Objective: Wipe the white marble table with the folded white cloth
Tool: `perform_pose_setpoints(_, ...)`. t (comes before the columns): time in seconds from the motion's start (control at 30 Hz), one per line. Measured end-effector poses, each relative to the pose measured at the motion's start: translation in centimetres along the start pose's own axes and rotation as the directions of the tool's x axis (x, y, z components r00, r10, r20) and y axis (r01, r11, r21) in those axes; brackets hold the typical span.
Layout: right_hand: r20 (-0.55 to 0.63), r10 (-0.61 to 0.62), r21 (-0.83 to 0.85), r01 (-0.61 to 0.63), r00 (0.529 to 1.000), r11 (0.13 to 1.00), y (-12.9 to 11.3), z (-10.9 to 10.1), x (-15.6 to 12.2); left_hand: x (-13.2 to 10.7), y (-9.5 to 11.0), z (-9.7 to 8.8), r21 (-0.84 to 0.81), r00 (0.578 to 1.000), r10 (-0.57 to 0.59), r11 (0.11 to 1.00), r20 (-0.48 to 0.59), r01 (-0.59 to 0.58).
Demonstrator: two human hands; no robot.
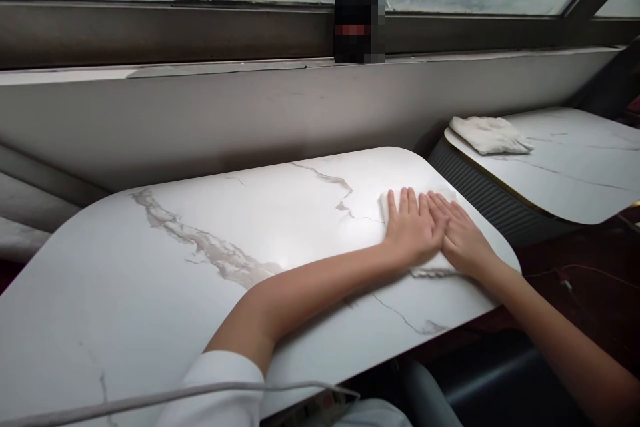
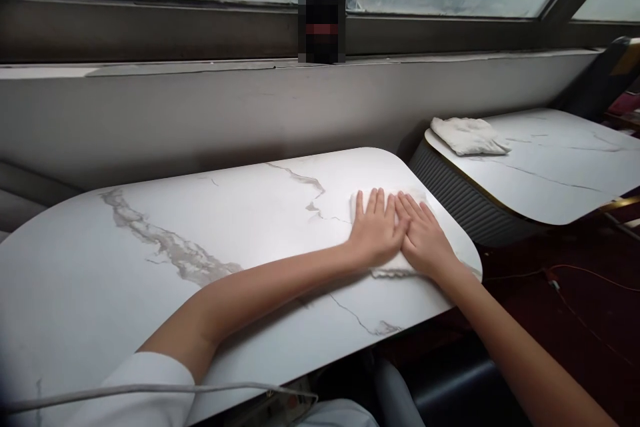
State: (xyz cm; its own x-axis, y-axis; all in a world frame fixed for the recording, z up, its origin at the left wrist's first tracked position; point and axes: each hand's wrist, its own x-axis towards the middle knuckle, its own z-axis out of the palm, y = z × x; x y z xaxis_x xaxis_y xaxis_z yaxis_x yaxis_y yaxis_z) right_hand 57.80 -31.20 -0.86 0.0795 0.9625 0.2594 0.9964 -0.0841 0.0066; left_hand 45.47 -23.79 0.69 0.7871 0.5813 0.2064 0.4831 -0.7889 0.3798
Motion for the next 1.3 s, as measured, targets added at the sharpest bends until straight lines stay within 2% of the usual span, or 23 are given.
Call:
perform_pose_setpoints(0.2,0.040,-0.007,0.085,0.004,0.999,0.996,-0.5,2.9,11.9,6.6,-8.0,-1.5,0.090,0.993,-0.111,0.989,-0.048,0.115)
perform_pose_setpoints(0.3,0.053,-0.037,0.105,0.031,0.998,0.994,-1.3,3.9,16.6,8.7,-11.2,-2.3,0.132,0.982,-0.172,0.974,-0.082,0.182)
perform_pose_setpoints(0.4,0.050,-0.077,0.130,0.070,0.996,0.989,-1.8,4.5,19.1,9.4,-12.7,-2.8,0.157,0.965,-0.240,0.954,-0.109,0.255)
perform_pose_setpoints(0.5,0.034,-0.096,0.136,0.091,0.995,0.986,-1.9,4.5,19.3,9.2,-12.7,-2.9,0.169,0.958,-0.258,0.946,-0.127,0.277)
perform_pose_setpoints(0.63,0.048,-0.085,0.091,0.080,0.995,0.993,-2.6,3.9,17.4,7.9,-11.8,-2.9,0.179,0.962,-0.244,0.948,-0.124,0.264)
perform_pose_setpoints(0.77,0.043,-0.057,0.041,0.056,0.997,0.998,-4.3,2.6,12.7,4.4,-10.0,-3.0,0.184,0.981,-0.170,0.965,-0.095,0.186)
perform_pose_setpoints(0.9,-0.007,-0.044,-0.005,0.044,0.999,0.999,-6.9,0.8,4.6,-2.1,-6.4,-3.2,0.154,0.999,-0.045,0.987,-0.020,0.047)
perform_pose_setpoints(1.0,-0.065,-0.128,-0.047,0.125,0.990,0.991,-9.2,-0.7,-1.6,-7.7,-3.6,-4.1,0.097,1.000,0.005,0.995,0.023,-0.008)
perform_pose_setpoints(1.07,-0.095,-0.156,-0.068,0.150,0.983,0.986,-10.9,-1.7,-4.6,-10.8,-2.5,-5.1,0.053,0.995,0.056,0.997,0.086,-0.060)
perform_pose_setpoints(1.17,-0.106,-0.181,-0.079,0.173,0.978,0.982,-13.4,-2.8,-6.9,-13.9,-2.5,-6.5,0.002,0.979,0.108,0.994,0.174,-0.110)
perform_pose_setpoints(1.3,-0.090,-0.235,-0.096,0.226,0.968,0.969,-15.3,-2.9,-6.2,-15.0,-4.5,-7.4,-0.018,0.979,0.091,0.996,0.181,-0.090)
